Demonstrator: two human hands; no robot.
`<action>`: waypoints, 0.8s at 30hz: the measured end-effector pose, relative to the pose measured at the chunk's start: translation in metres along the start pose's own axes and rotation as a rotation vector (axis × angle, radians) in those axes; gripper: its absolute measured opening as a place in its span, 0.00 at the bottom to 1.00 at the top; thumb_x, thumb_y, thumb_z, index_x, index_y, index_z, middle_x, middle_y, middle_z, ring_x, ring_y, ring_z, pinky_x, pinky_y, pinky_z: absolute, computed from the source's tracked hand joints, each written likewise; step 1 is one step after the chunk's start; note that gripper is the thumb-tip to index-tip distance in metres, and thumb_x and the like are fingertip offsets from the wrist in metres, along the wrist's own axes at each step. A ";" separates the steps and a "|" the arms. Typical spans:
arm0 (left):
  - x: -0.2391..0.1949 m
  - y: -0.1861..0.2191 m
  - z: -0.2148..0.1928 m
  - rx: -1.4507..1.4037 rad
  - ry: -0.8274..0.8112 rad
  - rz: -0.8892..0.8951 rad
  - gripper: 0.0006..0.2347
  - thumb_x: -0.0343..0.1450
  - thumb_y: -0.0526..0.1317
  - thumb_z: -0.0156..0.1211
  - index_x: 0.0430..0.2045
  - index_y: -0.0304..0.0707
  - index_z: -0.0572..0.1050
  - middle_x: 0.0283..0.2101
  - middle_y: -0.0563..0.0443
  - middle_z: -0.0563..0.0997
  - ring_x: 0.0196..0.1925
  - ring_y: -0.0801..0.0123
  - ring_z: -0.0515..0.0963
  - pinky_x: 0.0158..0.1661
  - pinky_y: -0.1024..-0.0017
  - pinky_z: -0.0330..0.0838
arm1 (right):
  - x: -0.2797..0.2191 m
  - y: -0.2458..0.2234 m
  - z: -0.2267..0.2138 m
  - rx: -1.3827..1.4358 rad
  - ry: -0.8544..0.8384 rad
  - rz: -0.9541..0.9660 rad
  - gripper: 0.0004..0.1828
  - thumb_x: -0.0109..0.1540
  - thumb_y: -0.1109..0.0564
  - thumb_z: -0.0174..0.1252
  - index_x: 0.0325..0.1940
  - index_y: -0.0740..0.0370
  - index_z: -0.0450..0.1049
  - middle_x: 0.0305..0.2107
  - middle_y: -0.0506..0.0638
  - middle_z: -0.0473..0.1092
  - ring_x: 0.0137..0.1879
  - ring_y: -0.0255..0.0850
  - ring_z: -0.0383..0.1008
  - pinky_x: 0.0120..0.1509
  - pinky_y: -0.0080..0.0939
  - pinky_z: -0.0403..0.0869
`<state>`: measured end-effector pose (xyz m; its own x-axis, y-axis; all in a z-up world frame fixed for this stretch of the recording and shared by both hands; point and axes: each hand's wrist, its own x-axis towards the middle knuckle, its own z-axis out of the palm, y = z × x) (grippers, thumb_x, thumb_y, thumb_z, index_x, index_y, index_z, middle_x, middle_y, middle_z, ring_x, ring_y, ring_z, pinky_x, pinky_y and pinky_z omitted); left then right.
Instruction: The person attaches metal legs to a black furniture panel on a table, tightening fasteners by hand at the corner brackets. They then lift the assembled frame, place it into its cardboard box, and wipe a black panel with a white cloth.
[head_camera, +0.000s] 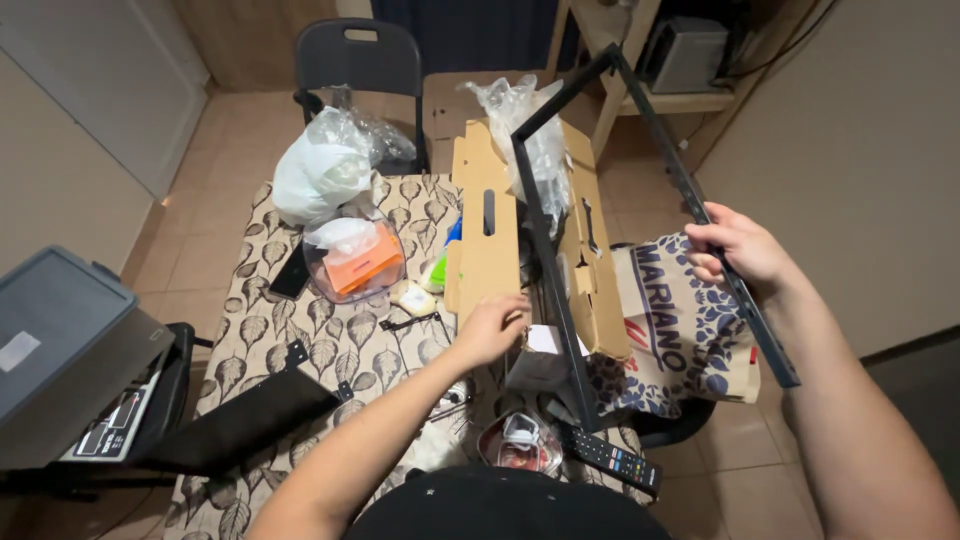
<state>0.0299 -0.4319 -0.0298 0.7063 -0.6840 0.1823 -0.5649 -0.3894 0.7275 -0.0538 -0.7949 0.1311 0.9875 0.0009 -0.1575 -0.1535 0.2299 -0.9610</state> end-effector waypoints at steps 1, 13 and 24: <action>-0.002 0.002 -0.001 -0.003 -0.003 0.002 0.14 0.69 0.38 0.53 0.46 0.35 0.80 0.56 0.47 0.80 0.58 0.55 0.77 0.59 0.61 0.69 | 0.007 0.005 -0.004 -0.001 0.004 0.001 0.05 0.68 0.63 0.47 0.44 0.57 0.58 0.17 0.43 0.57 0.17 0.30 0.58 0.18 0.28 0.62; -0.013 -0.011 0.000 0.135 -0.069 0.176 0.13 0.65 0.46 0.66 0.39 0.43 0.77 0.61 0.43 0.73 0.64 0.43 0.72 0.64 0.53 0.67 | 0.082 0.043 0.004 -0.055 0.215 -0.013 0.11 0.66 0.65 0.52 0.51 0.63 0.61 0.19 0.48 0.52 0.17 0.35 0.57 0.17 0.33 0.59; -0.021 -0.014 0.006 0.002 -0.059 0.255 0.12 0.59 0.48 0.75 0.24 0.45 0.78 0.54 0.45 0.70 0.60 0.45 0.72 0.61 0.54 0.68 | 0.137 0.031 0.017 -0.196 0.284 0.025 0.11 0.66 0.64 0.54 0.50 0.65 0.61 0.20 0.51 0.57 0.20 0.37 0.64 0.18 0.37 0.65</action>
<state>0.0208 -0.4155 -0.0476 0.5148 -0.7953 0.3202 -0.7224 -0.2012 0.6616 0.0772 -0.7711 0.0841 0.9381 -0.2735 -0.2123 -0.2089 0.0419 -0.9770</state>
